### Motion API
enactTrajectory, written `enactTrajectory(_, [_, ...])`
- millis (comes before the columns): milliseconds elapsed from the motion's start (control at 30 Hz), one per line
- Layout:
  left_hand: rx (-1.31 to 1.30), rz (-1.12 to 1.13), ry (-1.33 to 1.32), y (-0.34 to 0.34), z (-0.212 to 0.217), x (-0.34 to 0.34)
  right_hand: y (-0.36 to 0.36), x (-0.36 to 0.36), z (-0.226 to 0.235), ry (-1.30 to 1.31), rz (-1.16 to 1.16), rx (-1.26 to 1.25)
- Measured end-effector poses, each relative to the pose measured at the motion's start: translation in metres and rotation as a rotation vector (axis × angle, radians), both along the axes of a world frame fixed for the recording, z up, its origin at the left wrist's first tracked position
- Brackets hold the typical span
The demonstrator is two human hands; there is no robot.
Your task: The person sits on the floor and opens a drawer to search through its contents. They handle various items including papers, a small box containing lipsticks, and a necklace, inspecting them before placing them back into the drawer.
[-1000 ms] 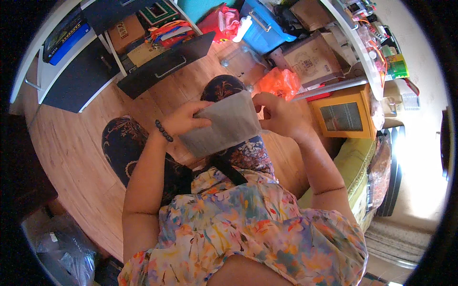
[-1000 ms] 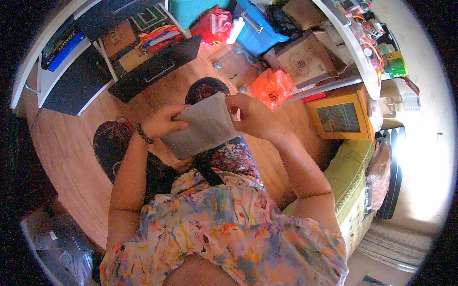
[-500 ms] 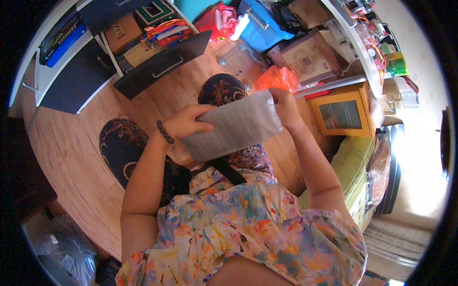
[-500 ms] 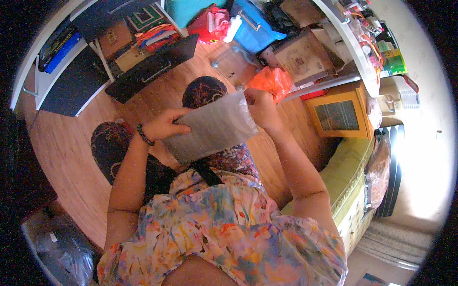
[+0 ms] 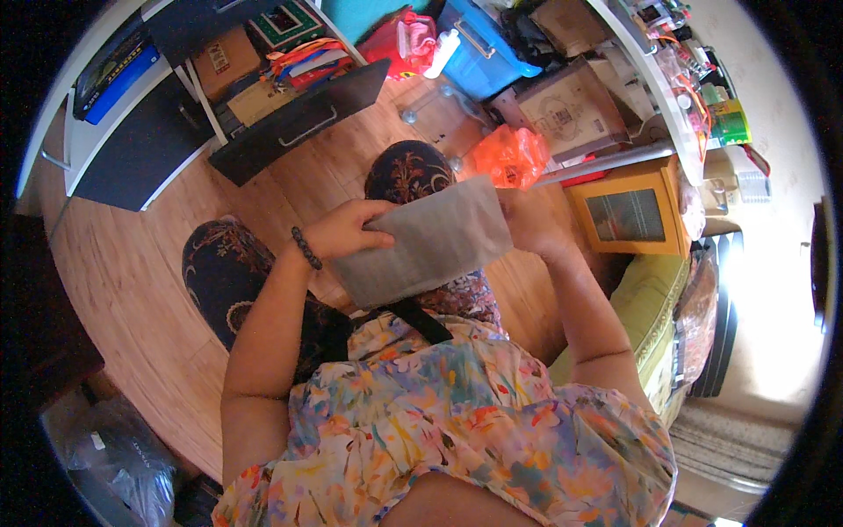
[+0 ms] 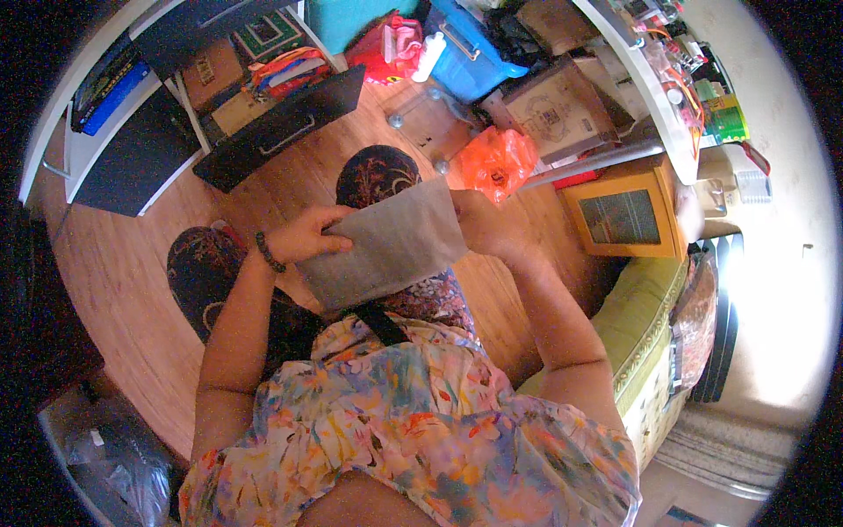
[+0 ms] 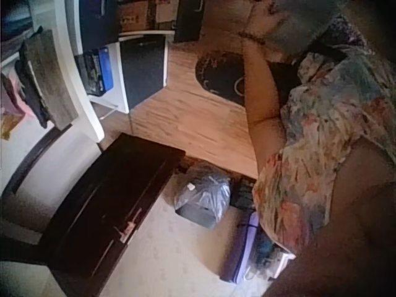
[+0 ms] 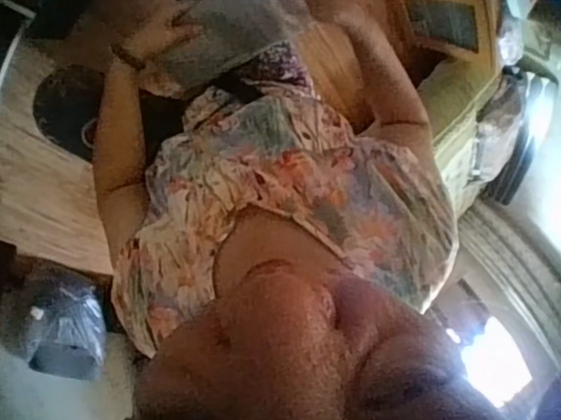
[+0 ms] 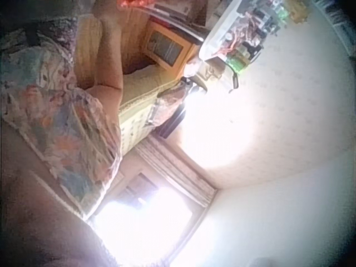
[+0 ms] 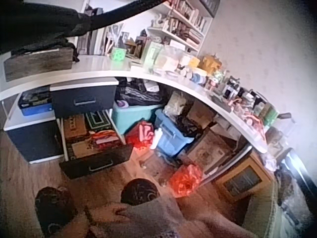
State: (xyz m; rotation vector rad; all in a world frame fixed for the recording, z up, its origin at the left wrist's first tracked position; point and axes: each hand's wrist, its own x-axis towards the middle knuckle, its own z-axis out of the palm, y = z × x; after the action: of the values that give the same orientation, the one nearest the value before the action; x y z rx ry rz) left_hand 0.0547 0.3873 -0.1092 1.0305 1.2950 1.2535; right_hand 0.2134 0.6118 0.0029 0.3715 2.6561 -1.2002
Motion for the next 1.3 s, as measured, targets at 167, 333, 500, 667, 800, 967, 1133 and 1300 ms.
enactTrajectory(167, [-0.007,0.006,0.036,0.001,0.001,-0.001,0.007,0.005,-0.030,-0.049,-0.015,-0.147])
enactTrajectory(333, [-0.019,0.194,0.220,-0.004,-0.006,-0.008,0.011,0.013,-0.047,-0.004,-0.160,-0.416])
enactTrajectory(500, [-0.111,0.659,-0.051,-0.018,-0.028,-0.024,0.017,0.022,-0.050,0.045,-0.501,-0.759])
enactTrajectory(667, [-0.233,0.597,-0.046,-0.012,-0.017,-0.013,0.021,0.021,-0.056,0.049,-0.551,-0.851])
enactTrajectory(800, [-0.112,0.781,0.164,-0.008,-0.018,-0.012,0.013,0.021,-0.055,0.119,-0.476,-0.745])
enactTrajectory(967, [-0.060,0.855,0.314,-0.007,-0.022,-0.014,0.019,0.022,-0.059,0.152,-0.556,-0.838])
enactTrajectory(1133, [-0.172,0.984,0.372,-0.017,-0.010,-0.027,0.026,0.034,-0.041,0.071,-0.636,-0.920])
enactTrajectory(1300, [-0.165,1.070,0.431,-0.044,-0.016,-0.058,0.036,0.049,-0.044,0.250,-0.646,-1.083])
